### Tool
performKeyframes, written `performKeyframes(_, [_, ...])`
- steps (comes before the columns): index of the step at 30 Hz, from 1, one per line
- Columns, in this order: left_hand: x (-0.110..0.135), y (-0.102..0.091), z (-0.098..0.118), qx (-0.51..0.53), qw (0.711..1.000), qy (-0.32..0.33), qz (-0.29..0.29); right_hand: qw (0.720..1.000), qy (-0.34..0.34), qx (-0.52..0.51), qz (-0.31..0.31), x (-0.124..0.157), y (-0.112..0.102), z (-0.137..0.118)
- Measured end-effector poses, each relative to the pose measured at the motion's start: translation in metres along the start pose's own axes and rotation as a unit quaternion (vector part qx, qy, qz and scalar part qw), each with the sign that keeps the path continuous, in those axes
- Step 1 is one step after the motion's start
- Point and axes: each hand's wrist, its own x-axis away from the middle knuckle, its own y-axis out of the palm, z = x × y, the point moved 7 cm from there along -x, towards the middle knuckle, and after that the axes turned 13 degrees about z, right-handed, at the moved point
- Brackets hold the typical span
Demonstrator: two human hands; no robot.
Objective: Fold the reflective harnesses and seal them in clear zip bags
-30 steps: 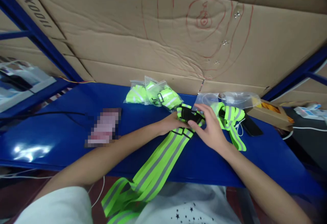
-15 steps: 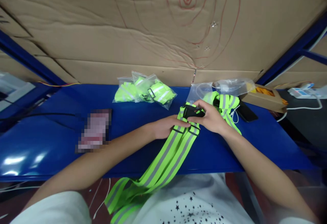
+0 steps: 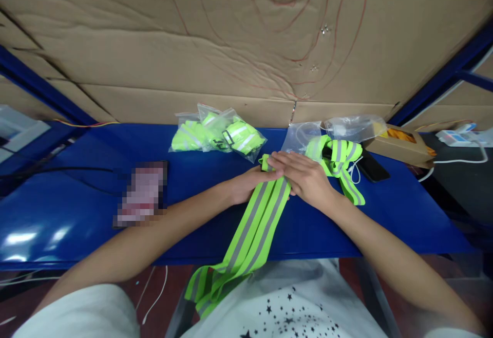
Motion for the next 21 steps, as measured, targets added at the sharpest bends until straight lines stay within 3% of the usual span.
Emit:
performKeyframes(4, [-0.002, -0.011, 0.005, 0.004, 0.997, 0.035, 0.065, 0.993, 0.016, -0.112, -0.037, -0.001, 0.003, -0.002])
performKeyframes(9, [0.007, 0.007, 0.007, -0.026, 0.999, 0.018, -0.026, 0.939, 0.225, -0.256, 0.046, -0.003, -0.014, 0.032])
performKeyframes(14, [0.010, 0.010, 0.001, -0.049, 0.999, 0.011, -0.022, 0.878, 0.327, -0.344, -0.064, 0.007, 0.007, 0.039])
performKeyframes(19, [0.010, 0.010, -0.006, -0.007, 1.000, -0.021, -0.005, 0.823, 0.421, -0.381, 0.025, 0.013, 0.014, 0.037])
performKeyframes(21, [0.011, 0.012, -0.008, -0.004, 0.999, -0.036, -0.014, 0.816, 0.437, -0.375, 0.053, 0.016, 0.018, 0.030])
